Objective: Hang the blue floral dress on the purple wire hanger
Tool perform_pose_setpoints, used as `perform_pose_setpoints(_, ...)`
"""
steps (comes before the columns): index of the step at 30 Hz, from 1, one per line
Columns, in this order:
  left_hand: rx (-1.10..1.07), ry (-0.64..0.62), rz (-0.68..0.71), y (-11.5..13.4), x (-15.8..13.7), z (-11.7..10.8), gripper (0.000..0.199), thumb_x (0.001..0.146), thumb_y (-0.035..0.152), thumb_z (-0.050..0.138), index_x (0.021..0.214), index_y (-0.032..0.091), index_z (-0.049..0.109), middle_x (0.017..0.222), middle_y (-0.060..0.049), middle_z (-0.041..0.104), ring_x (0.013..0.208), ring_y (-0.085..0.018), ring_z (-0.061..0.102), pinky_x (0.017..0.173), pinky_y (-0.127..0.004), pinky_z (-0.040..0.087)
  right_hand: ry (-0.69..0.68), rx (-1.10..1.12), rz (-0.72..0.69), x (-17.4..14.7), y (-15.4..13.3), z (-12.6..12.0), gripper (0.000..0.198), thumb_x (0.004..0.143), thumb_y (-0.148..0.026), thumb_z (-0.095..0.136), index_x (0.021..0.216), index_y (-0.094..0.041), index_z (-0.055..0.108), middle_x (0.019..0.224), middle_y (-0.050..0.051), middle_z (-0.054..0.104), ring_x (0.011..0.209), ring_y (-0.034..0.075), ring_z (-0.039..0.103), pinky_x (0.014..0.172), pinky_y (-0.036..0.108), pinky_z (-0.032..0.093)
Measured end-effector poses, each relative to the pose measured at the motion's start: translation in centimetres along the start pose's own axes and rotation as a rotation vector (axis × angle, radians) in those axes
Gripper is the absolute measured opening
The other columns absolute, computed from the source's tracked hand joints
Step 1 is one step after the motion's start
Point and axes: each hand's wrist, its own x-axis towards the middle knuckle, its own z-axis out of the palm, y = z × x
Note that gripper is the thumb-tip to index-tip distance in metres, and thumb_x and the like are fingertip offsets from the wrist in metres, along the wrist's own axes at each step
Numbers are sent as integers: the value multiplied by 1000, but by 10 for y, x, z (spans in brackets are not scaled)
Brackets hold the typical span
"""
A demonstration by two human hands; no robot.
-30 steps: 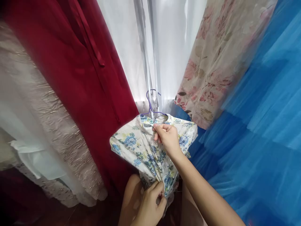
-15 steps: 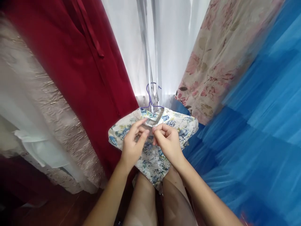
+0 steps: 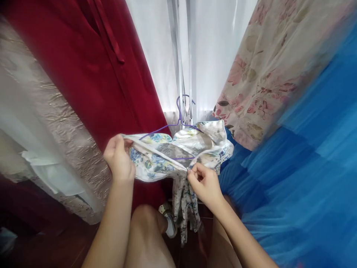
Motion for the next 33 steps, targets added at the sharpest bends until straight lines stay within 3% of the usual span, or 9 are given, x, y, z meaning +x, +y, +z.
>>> perform_pose_setpoints(4,-121,228,-530,-57,8,-39,19,99,27,50,82,18,52,76,2,58,73,-10,60,75,-24,49,-96,-25,87,-18,20,2,29,90,-30,56,65,-21,46,52,-5,45,50,12,41,51,25,32)
perform_pose_setpoints(6,-97,183,-700,-81,-10,-51,25,101,28,43,79,18,50,77,-2,59,76,-15,63,76,-30,51,-142,-27,130,-25,29,6,27,89,-28,55,64,-21,47,53,-5,46,51,12,41,51,25,31)
perform_pose_setpoints(10,-69,31,-830,-104,-71,-58,28,100,37,48,81,18,55,82,-7,65,88,-20,67,82,-36,52,-241,-40,212,-40,52,10,24,88,-24,52,65,-21,47,54,-4,48,52,13,44,52,25,30)
perform_pose_setpoints(14,-108,-108,-842,-81,-125,-46,30,89,44,65,84,16,59,79,-6,66,80,-18,66,81,-30,52,-376,-112,265,-56,74,6,22,88,-22,50,66,-21,49,55,-3,52,54,14,48,53,25,28)
perform_pose_setpoints(19,73,-480,-640,-4,-161,-38,32,93,49,60,87,18,65,79,-4,66,79,-20,64,74,-28,50,-422,-225,186,-63,84,2,24,87,-24,55,64,-19,55,60,-1,57,58,16,48,58,27,30)
perform_pose_setpoints(23,180,-515,-496,38,-186,-40,34,94,51,56,82,22,69,83,-6,67,107,-28,62,103,-37,43,-367,71,268,-58,73,6,35,96,-41,49,69,-20,59,69,1,57,67,19,49,62,28,36)
perform_pose_setpoints(27,113,-599,-564,45,-198,-37,30,94,47,56,84,22,70,85,-7,67,90,-26,65,84,-33,52,-396,367,424,-57,62,17,45,89,-62,56,75,-21,63,75,3,58,74,21,52,69,29,42)
perform_pose_setpoints(30,116,-511,-614,42,-190,-38,30,94,47,56,85,22,69,80,-6,68,75,-22,65,68,-29,53,-486,611,506,-59,56,19,52,92,-69,46,87,-21,65,81,3,59,75,20,54,72,29,45)
perform_pose_setpoints(33,210,-438,-621,38,-176,-42,30,95,47,56,90,21,69,84,-7,70,77,-22,66,70,-29,53,-599,714,503,-60,48,15,55,92,-72,44,106,-23,65,96,4,63,86,21,59,75,29,46)
